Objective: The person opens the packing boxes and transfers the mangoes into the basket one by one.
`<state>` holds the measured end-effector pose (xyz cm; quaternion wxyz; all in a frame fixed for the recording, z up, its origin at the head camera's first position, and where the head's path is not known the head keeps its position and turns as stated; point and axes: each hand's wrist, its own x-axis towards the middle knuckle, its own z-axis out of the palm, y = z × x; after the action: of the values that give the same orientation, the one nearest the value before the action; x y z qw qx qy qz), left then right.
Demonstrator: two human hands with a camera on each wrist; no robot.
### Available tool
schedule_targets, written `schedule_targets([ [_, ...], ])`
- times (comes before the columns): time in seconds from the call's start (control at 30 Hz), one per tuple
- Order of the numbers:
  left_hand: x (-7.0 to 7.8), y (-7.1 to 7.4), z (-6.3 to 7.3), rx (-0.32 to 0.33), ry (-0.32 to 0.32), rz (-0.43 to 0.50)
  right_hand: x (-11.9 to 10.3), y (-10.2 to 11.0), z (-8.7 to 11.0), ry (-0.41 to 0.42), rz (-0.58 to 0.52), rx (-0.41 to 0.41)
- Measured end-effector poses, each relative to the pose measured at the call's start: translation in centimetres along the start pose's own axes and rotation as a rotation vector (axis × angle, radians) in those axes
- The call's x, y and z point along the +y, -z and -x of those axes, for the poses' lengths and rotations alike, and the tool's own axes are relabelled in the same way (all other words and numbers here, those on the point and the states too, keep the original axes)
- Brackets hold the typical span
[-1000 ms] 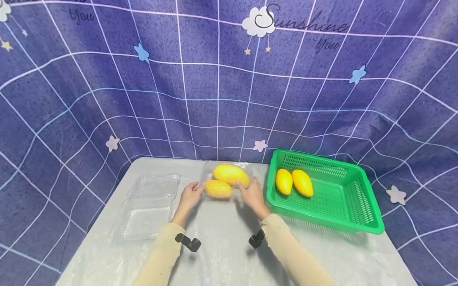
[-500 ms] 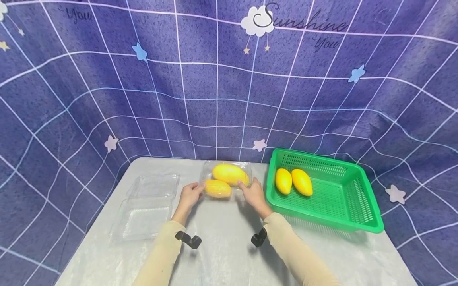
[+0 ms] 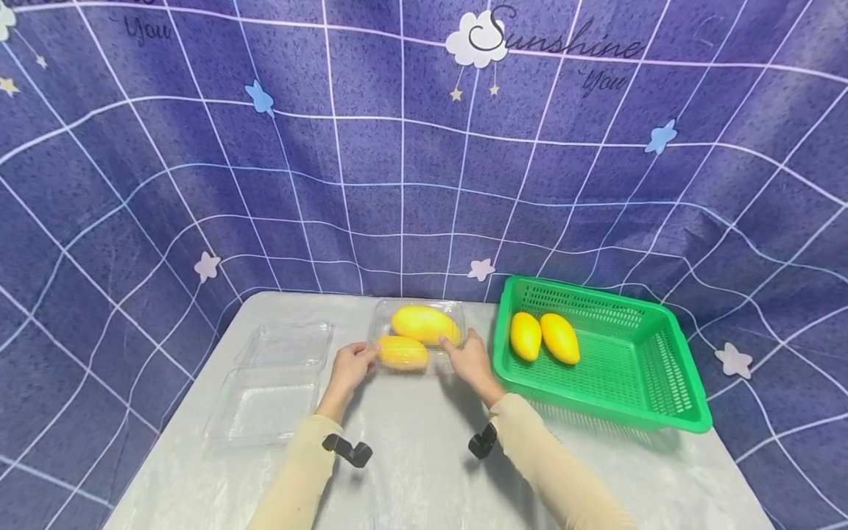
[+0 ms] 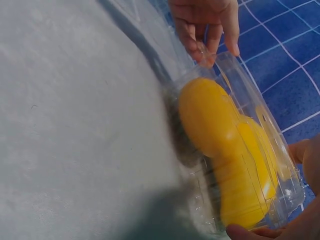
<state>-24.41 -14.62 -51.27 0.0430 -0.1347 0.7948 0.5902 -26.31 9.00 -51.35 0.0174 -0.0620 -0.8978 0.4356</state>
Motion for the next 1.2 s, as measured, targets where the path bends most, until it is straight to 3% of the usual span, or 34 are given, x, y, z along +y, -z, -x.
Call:
schedule_targets([
  [0.33, -0.4, 0.4, 0.9, 0.015, 0.004, 0.031, -0.5, 0.2, 1.2, 0.017, 0.0, -0.008],
  [0.83, -0.2, 1.8, 4.8, 0.049, -0.052, -0.038, -0.8, 1.2, 5.1, 0.091, -0.036, -0.017],
  [1.2, -1.0, 1.8, 8.0, 0.045, -0.089, -0.035, 0.1, 2.3, 7.6, 0.119, -0.037, -0.045],
])
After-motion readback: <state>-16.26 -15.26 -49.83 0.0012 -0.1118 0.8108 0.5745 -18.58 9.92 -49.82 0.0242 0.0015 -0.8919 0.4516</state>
